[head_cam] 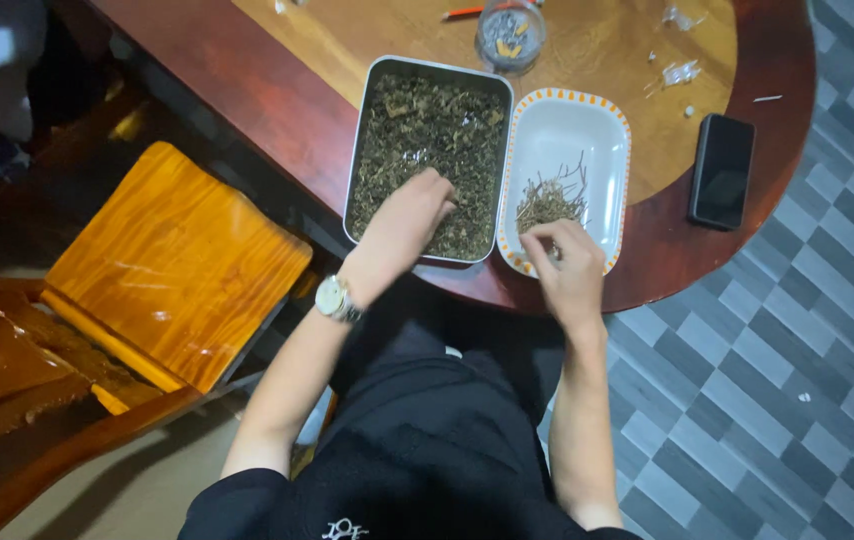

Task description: Sorting dried tea leaves by removing stems and debris by hand

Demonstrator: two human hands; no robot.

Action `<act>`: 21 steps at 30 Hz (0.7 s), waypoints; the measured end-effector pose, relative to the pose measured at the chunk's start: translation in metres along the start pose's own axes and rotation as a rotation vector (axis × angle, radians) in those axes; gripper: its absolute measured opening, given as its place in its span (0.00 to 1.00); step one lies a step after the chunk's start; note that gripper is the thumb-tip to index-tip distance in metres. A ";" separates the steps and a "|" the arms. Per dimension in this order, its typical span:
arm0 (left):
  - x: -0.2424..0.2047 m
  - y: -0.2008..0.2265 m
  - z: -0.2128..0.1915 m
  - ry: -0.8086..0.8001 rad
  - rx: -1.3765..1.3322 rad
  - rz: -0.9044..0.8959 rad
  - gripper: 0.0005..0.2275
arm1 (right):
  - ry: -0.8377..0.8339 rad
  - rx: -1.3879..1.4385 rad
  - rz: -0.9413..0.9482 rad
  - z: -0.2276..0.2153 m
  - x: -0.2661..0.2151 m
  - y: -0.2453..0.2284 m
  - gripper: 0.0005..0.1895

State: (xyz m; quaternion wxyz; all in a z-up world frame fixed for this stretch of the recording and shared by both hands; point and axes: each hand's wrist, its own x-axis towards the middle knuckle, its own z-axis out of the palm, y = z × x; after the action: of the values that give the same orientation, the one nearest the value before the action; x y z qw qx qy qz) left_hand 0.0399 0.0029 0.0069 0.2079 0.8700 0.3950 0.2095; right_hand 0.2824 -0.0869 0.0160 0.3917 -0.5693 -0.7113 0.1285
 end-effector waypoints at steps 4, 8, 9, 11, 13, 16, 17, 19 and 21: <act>0.029 -0.023 0.015 0.044 0.291 0.000 0.03 | 0.065 -0.063 0.026 -0.020 0.002 0.007 0.05; 0.048 -0.037 0.047 0.093 0.389 0.008 0.03 | 0.118 -0.125 -0.013 -0.018 -0.006 0.018 0.06; 0.049 -0.036 0.047 0.079 0.426 0.022 0.03 | 0.114 -0.136 0.007 -0.017 -0.007 0.019 0.06; 0.054 -0.034 0.047 0.079 0.476 0.029 0.03 | 0.114 -0.141 0.010 -0.018 -0.005 0.020 0.06; 0.056 -0.032 0.048 0.071 0.466 0.028 0.03 | 0.080 -0.149 0.049 -0.021 -0.004 0.018 0.07; 0.056 -0.028 0.046 0.057 0.439 0.005 0.04 | 0.074 -0.182 0.059 -0.024 -0.003 0.028 0.08; 0.054 -0.028 0.041 0.067 0.447 0.005 0.04 | 0.081 -0.180 0.047 -0.022 0.000 0.032 0.08; 0.049 -0.024 0.036 0.060 0.439 0.008 0.05 | 0.059 -0.259 0.103 -0.020 0.002 0.041 0.08; 0.044 -0.020 0.031 0.066 0.423 0.004 0.05 | 0.039 -0.277 0.115 -0.022 0.006 0.036 0.08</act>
State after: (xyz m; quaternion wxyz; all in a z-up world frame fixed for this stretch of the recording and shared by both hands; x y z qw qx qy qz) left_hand 0.0703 0.0426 -0.0205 0.0070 0.8876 0.4352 0.1506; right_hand 0.3227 -0.0757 0.0106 0.3155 -0.6599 -0.6807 0.0402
